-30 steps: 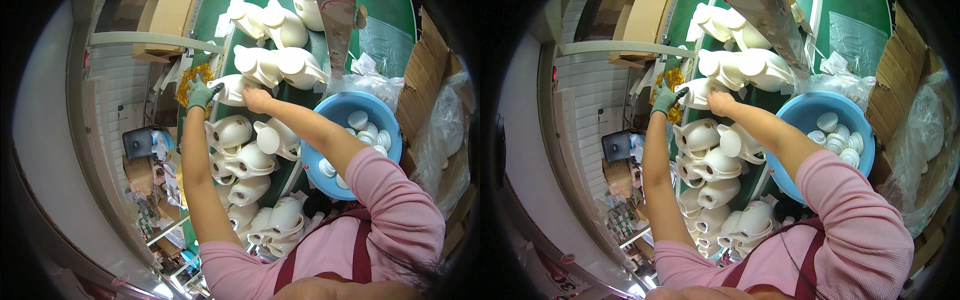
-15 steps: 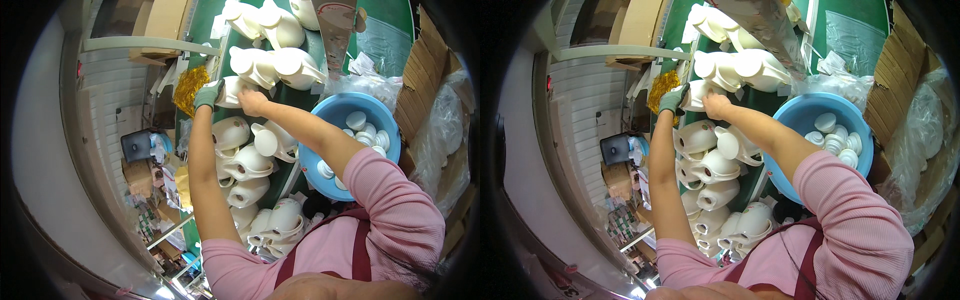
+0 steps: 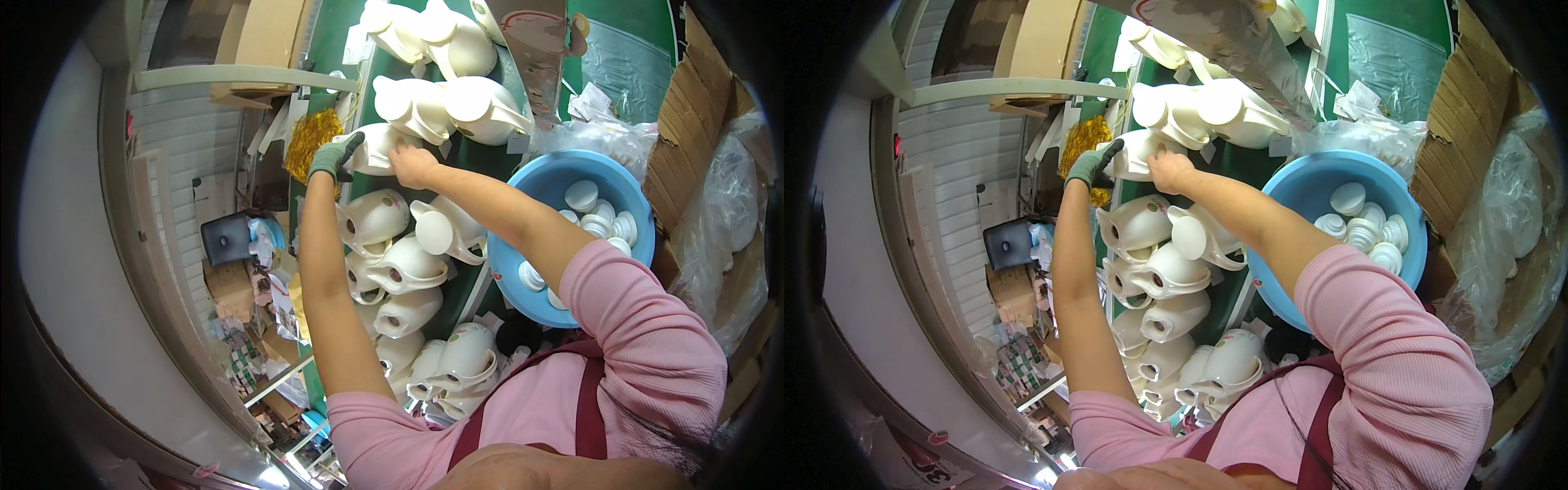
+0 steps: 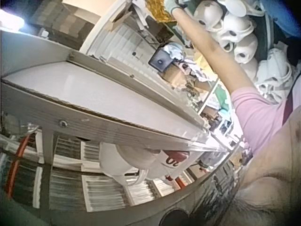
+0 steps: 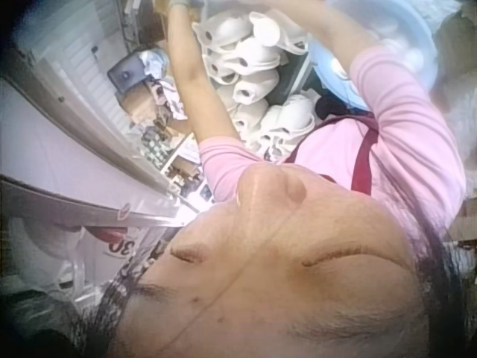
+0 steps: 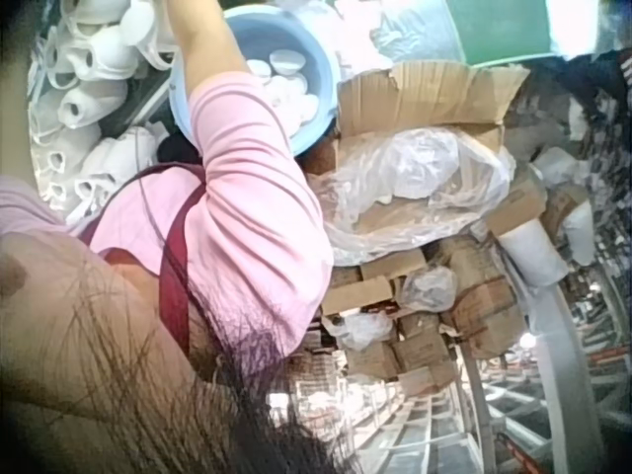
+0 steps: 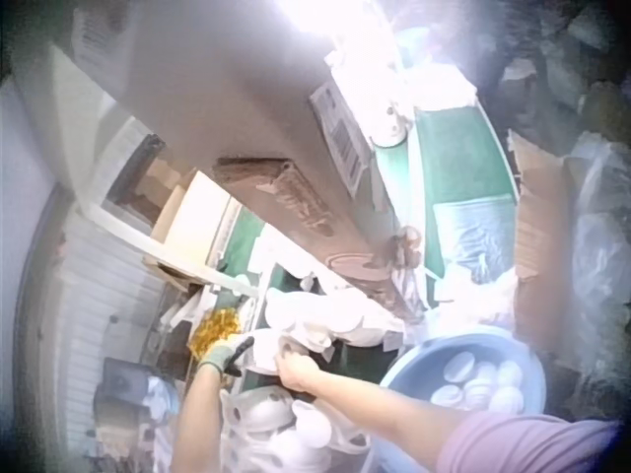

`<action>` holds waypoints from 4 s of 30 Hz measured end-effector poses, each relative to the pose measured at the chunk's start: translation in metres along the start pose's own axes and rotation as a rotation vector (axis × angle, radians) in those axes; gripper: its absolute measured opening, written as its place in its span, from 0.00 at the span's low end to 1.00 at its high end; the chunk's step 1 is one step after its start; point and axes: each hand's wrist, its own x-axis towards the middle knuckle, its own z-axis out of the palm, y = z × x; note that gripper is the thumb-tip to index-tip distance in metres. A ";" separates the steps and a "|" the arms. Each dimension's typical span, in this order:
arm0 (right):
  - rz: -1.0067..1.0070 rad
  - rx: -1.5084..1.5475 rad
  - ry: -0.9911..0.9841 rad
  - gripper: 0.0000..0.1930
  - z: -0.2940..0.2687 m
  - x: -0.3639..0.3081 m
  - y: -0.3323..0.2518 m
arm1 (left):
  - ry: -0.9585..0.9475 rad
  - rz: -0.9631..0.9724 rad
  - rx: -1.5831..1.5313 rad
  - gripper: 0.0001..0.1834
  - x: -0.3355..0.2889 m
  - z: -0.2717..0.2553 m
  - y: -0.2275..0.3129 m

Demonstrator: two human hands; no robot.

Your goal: The person assembles white ceramic pitchers by picking up each body, applying a small sticker to the side, and inserting a white plastic stopper into the spout. The finished pitchers are placed on a green conveyor belt. The person repeats this process for multiple units.

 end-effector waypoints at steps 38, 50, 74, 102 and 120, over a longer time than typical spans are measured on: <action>-0.060 -0.125 0.147 0.13 0.013 0.009 0.005 | 0.294 0.681 0.841 0.57 0.002 0.014 -0.014; -0.164 -0.212 -0.111 0.17 -0.004 0.018 -0.017 | 0.660 0.820 1.079 0.44 0.014 0.042 -0.065; -0.509 -0.913 -0.610 0.47 -0.055 -0.116 -0.092 | 0.536 0.117 -1.078 0.46 -0.225 0.367 -0.040; -0.917 -1.067 -0.720 0.42 -0.065 -0.106 -0.067 | 0.824 0.126 -1.047 0.30 -0.214 0.402 -0.034; -0.741 -1.452 -0.821 0.57 -0.065 -0.092 -0.080 | 0.561 0.088 -1.094 0.24 -0.209 0.390 -0.026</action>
